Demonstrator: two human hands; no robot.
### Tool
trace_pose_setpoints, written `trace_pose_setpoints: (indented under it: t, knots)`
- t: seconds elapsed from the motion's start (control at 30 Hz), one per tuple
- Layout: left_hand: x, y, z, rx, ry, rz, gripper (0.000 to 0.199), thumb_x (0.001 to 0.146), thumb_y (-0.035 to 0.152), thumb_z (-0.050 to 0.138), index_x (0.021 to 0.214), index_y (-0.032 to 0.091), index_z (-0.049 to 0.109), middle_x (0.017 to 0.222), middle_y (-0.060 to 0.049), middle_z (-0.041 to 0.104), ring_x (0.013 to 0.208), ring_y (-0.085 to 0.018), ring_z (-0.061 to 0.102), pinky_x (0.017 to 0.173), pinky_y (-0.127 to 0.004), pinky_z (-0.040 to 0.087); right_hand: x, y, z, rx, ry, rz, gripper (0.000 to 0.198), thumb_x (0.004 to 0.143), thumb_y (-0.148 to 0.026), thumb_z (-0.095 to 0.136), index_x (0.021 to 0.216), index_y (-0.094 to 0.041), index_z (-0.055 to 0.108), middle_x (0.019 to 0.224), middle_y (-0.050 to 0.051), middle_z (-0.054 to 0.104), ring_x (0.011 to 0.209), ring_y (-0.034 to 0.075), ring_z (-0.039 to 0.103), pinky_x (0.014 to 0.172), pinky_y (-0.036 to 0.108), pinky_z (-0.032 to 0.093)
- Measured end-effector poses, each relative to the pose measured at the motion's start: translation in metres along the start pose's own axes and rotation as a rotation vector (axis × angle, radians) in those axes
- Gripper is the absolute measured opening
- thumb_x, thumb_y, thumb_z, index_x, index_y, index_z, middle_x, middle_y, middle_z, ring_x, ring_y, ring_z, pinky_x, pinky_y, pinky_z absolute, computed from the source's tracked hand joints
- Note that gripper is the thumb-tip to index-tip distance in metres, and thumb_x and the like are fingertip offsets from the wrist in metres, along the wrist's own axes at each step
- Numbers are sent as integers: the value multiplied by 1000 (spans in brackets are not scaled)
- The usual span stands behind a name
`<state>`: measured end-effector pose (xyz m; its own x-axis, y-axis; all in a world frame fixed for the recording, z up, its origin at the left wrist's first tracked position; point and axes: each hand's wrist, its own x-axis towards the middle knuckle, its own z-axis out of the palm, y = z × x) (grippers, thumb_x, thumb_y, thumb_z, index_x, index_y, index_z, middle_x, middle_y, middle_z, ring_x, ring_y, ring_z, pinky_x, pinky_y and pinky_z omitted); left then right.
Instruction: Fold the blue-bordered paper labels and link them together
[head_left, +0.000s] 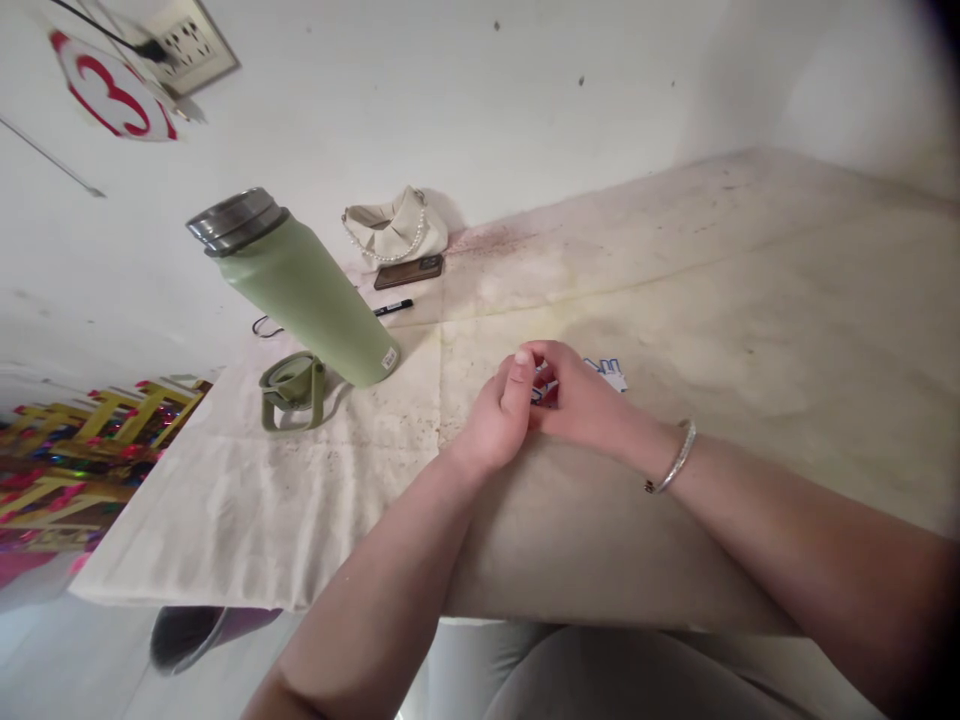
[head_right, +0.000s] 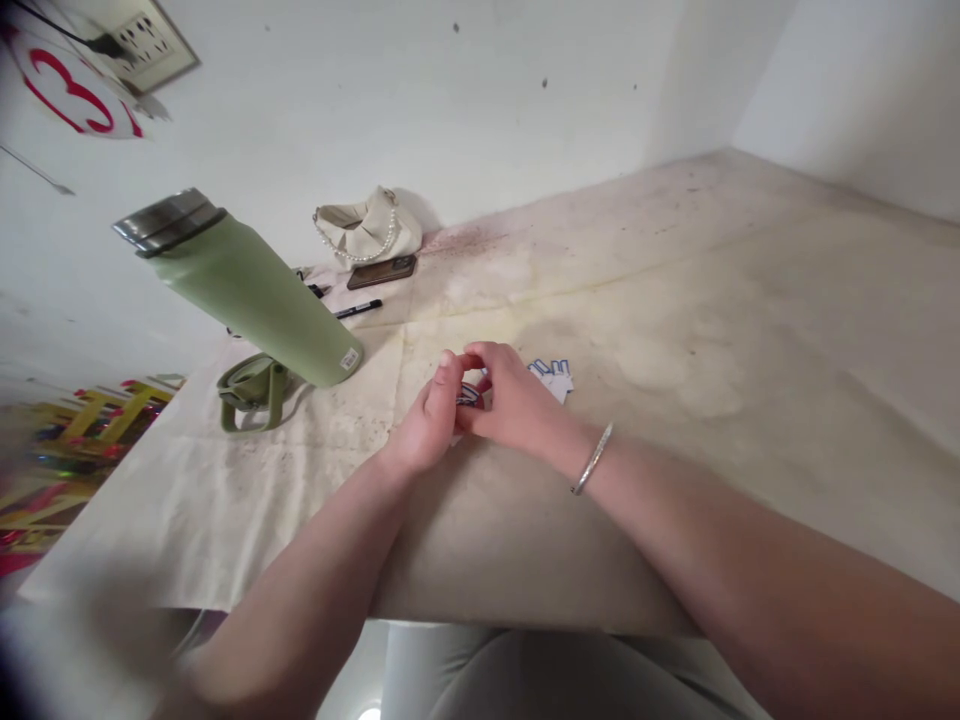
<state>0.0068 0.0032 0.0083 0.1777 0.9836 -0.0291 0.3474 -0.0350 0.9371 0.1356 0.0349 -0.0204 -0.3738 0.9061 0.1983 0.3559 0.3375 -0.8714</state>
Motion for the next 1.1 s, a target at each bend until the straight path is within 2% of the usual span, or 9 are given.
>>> trace_pose_setpoints:
  t: [0.07, 0.17, 0.33, 0.4, 0.5, 0.6, 0.77, 0.93, 1.1]
  knots:
    - [0, 0, 1, -43, -14, -19, 76, 86, 68, 14, 124, 14, 52, 87, -10, 63, 73, -18, 58, 63, -29, 44, 0, -1, 0, 8, -13, 31, 63, 61, -34, 72, 117, -20, 45, 119, 10, 50, 85, 17, 59, 64, 29, 53]
    - [1, -2, 1, -128, -40, -52, 78, 85, 70, 14, 126, 16, 51, 70, -5, 58, 53, -13, 48, 51, -26, 37, 0, -4, -4, 20, -29, 45, 60, 65, -32, 70, 119, -21, 45, 122, 11, 48, 91, 18, 58, 67, 29, 54]
    - [8, -5, -4, -406, -127, -156, 82, 82, 74, 10, 114, 15, 57, 48, 1, 42, 40, -11, 35, 39, -23, 22, 0, -7, -12, 127, -48, 59, 36, 79, -27, 56, 113, -19, 49, 116, 10, 53, 100, 19, 58, 78, 33, 54]
    - [11, -4, -7, -532, -173, -216, 84, 80, 76, 7, 109, 14, 57, 43, 3, 38, 35, -10, 28, 36, -23, 17, 0, -7, -14, 101, -52, 3, 28, 80, -27, 55, 107, -19, 53, 115, 10, 54, 101, 19, 57, 82, 35, 52]
    - [14, -3, -9, -643, -229, -277, 83, 79, 76, 4, 101, 15, 55, 42, 3, 38, 33, -9, 26, 35, -21, 13, 0, -6, -15, 56, -105, -104, 33, 79, -30, 58, 110, -21, 54, 123, 9, 48, 102, 18, 56, 80, 34, 52]
    - [15, -5, -7, -648, -255, -278, 79, 80, 75, 4, 97, 16, 53, 47, 1, 43, 33, -8, 28, 34, -21, 12, -1, -5, -13, 38, -113, -93, 36, 77, -29, 59, 111, -20, 54, 125, 9, 46, 100, 18, 56, 75, 31, 52]
    - [14, -10, -4, -696, -255, -218, 69, 81, 75, 16, 99, 17, 50, 59, 2, 47, 36, -5, 26, 36, -20, 12, 0, -9, -13, -46, -137, -22, 24, 74, -27, 60, 96, -18, 57, 94, 5, 60, 80, 15, 58, 69, 29, 49]
    - [16, -13, -5, -769, -425, -240, 74, 82, 73, 9, 101, 16, 52, 60, -1, 50, 39, -8, 34, 38, -21, 21, 1, -8, -12, 38, -169, 91, 5, 79, -23, 50, 81, -19, 51, 72, -1, 59, 53, 9, 54, 51, 24, 42]
    - [19, -10, -9, -866, -401, -325, 73, 83, 72, 10, 104, 16, 52, 63, -3, 52, 47, -12, 44, 41, -22, 27, 5, -8, -12, 66, -44, 123, 13, 78, -27, 52, 71, -19, 46, 61, -3, 54, 50, 10, 52, 47, 23, 39]
